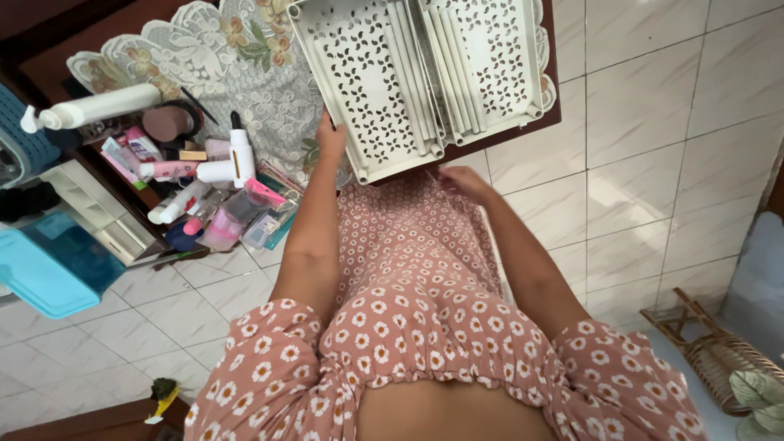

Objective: The person assembles a white plastic storage rack by inserting cylindrical rods into perforated trays. They align the trays, insert the rods, and secure them by hand. The process is repeated for multiple sections of the rack.

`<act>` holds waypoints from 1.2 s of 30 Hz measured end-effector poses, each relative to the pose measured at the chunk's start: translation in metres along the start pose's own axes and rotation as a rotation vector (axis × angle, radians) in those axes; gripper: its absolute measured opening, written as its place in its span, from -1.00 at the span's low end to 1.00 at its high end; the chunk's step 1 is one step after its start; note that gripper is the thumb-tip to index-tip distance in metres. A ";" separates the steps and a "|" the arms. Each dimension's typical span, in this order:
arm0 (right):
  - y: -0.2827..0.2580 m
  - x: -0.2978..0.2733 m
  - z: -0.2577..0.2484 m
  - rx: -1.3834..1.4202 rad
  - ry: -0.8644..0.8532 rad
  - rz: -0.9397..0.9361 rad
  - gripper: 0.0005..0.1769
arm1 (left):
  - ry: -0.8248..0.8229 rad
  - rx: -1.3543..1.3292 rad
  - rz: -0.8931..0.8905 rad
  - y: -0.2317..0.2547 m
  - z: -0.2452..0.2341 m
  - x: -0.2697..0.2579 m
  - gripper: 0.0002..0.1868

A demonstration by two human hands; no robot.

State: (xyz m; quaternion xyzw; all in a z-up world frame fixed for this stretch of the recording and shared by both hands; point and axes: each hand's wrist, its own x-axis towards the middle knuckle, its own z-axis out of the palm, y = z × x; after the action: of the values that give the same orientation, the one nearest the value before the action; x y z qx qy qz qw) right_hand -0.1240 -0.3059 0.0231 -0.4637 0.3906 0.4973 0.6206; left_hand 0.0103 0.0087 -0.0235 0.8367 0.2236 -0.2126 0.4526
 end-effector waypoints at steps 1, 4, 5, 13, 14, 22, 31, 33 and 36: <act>-0.001 -0.004 -0.015 0.014 0.016 0.000 -0.52 | -0.009 0.026 0.000 0.001 0.002 0.002 -0.37; -0.004 -0.012 -0.047 0.068 0.134 -0.022 -0.45 | -0.056 -0.190 0.105 0.000 0.008 0.001 -0.28; -0.007 -0.012 -0.055 0.094 0.219 -0.049 -0.47 | -0.041 -0.212 0.122 0.000 0.010 0.001 -0.29; -0.037 0.012 -0.079 0.285 0.528 -0.236 -0.46 | 0.081 -0.144 0.022 0.003 0.022 0.002 -0.34; -0.041 0.016 -0.077 0.322 0.502 -0.254 -0.46 | 0.065 -0.136 -0.020 0.003 0.022 0.003 -0.41; -0.037 0.045 -0.064 0.547 0.576 -0.203 -0.51 | 0.076 0.143 -0.137 0.014 0.027 0.010 -0.69; -0.032 0.049 -0.062 0.571 0.588 -0.138 -0.64 | 0.003 -0.310 -0.140 -0.011 0.033 0.005 -0.60; -0.033 0.047 -0.056 0.485 0.626 0.010 -0.46 | -0.004 -0.334 -0.169 -0.016 0.037 0.007 -0.56; -0.030 0.046 -0.038 0.457 0.577 -0.072 -0.38 | -0.038 -0.568 -0.208 -0.023 0.041 0.006 -0.45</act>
State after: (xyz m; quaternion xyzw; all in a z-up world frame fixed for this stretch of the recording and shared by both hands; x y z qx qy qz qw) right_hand -0.0859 -0.3326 -0.0252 -0.4478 0.6339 0.2236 0.5896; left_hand -0.0039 -0.0137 -0.0620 0.6452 0.3500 -0.2026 0.6482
